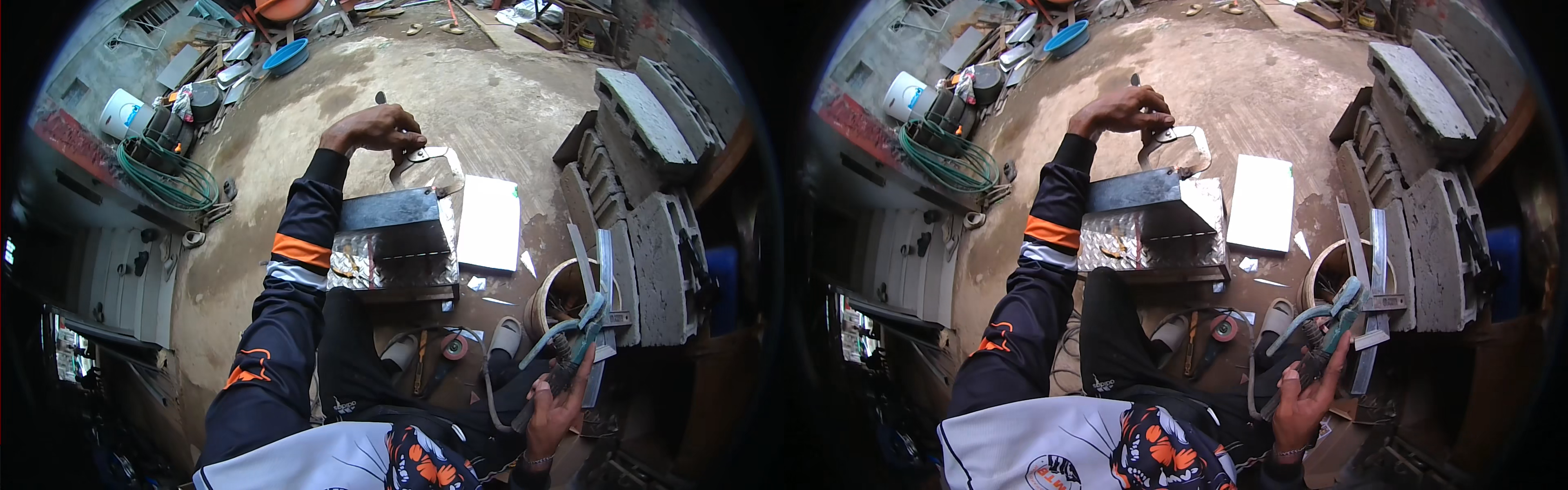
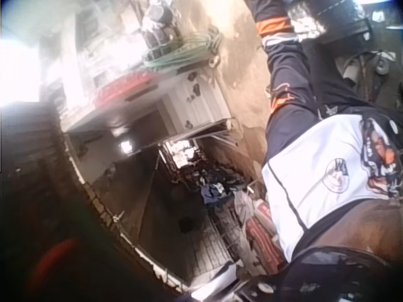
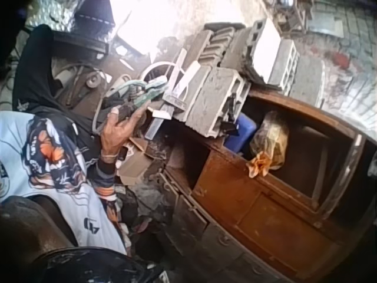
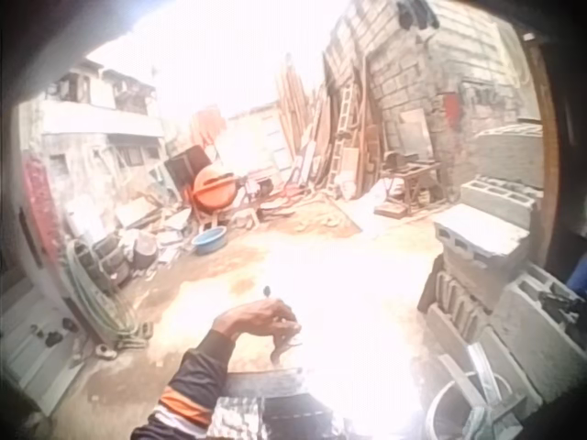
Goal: The person sits on the floor and uses a hammer to bend and shape a rectangular metal sheet into a box-like structure. They then use a welding tool to join the seams of the metal piece, creating sparks as they work.
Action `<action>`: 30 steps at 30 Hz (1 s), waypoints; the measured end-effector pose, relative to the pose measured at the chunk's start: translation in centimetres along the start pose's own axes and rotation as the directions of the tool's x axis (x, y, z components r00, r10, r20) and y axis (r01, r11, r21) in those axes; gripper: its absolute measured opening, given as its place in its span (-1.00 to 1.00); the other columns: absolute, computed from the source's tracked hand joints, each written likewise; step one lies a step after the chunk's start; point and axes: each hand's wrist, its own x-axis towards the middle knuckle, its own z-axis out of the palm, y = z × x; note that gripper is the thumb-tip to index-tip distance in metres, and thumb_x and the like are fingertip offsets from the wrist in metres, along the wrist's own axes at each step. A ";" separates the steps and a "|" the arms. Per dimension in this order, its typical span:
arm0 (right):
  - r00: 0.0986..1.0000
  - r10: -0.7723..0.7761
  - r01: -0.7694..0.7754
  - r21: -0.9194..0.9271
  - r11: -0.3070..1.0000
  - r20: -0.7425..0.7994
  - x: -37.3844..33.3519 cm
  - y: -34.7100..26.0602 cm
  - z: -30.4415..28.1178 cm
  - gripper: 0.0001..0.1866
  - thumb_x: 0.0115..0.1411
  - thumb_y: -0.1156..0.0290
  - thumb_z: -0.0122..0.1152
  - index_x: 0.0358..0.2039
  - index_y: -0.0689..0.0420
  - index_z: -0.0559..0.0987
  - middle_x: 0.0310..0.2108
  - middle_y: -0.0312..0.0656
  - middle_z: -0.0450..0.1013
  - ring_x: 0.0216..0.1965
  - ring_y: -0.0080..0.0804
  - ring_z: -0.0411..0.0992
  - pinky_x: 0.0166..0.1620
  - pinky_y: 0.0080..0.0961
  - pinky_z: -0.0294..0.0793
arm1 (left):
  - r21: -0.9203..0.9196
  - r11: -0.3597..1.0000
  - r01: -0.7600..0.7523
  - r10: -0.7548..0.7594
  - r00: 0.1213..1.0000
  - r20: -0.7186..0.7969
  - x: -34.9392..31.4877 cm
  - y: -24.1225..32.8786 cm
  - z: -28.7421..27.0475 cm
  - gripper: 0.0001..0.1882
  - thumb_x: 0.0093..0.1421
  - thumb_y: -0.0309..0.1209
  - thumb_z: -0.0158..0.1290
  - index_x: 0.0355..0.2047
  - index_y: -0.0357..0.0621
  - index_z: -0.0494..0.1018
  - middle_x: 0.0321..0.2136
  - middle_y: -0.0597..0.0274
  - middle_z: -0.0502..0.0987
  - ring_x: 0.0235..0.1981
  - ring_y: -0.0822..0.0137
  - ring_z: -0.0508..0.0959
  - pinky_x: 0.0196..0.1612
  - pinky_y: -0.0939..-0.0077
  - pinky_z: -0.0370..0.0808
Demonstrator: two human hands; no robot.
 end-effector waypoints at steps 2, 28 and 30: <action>0.997 -0.028 0.033 -0.073 0.997 0.066 1.1 1.0 0.1 -0.16 0.21 0.70 -0.07 0.49 0.08 -0.05 0.08 -0.03 0.32 -0.30 -0.60 0.28 -0.28 -0.65 0.41 | -0.010 1.000 -0.009 0.009 1.000 -0.003 -0.1 0.1 0.0 -0.53 0.29 0.04 0.12 -0.11 -0.09 0.65 -0.16 0.05 0.59 -0.07 0.11 0.55 0.00 0.26 0.47; 0.741 -0.309 0.558 -0.291 0.778 0.596 21.4 9.7 18.2 -0.12 -0.20 0.11 0.66 0.16 0.12 0.52 0.10 0.07 0.25 0.15 -0.03 0.26 0.22 -0.22 0.35 | -0.030 0.998 -0.050 0.049 0.998 -0.031 -0.3 0.0 0.3 -0.56 0.29 -0.02 0.13 -0.16 -0.17 0.65 -0.25 0.09 0.63 -0.08 0.13 0.51 0.00 0.23 0.44; 0.728 -0.289 0.547 -0.272 0.792 0.621 21.8 9.5 19.0 -0.14 -0.21 0.18 0.65 0.15 0.11 0.52 0.09 0.09 0.27 0.16 -0.02 0.25 0.22 -0.23 0.35 | -0.061 0.995 -0.080 0.079 0.997 -0.025 -0.4 -0.2 0.3 -0.57 0.29 -0.03 0.14 -0.18 -0.18 0.64 -0.27 0.10 0.63 -0.10 0.12 0.51 0.00 0.22 0.44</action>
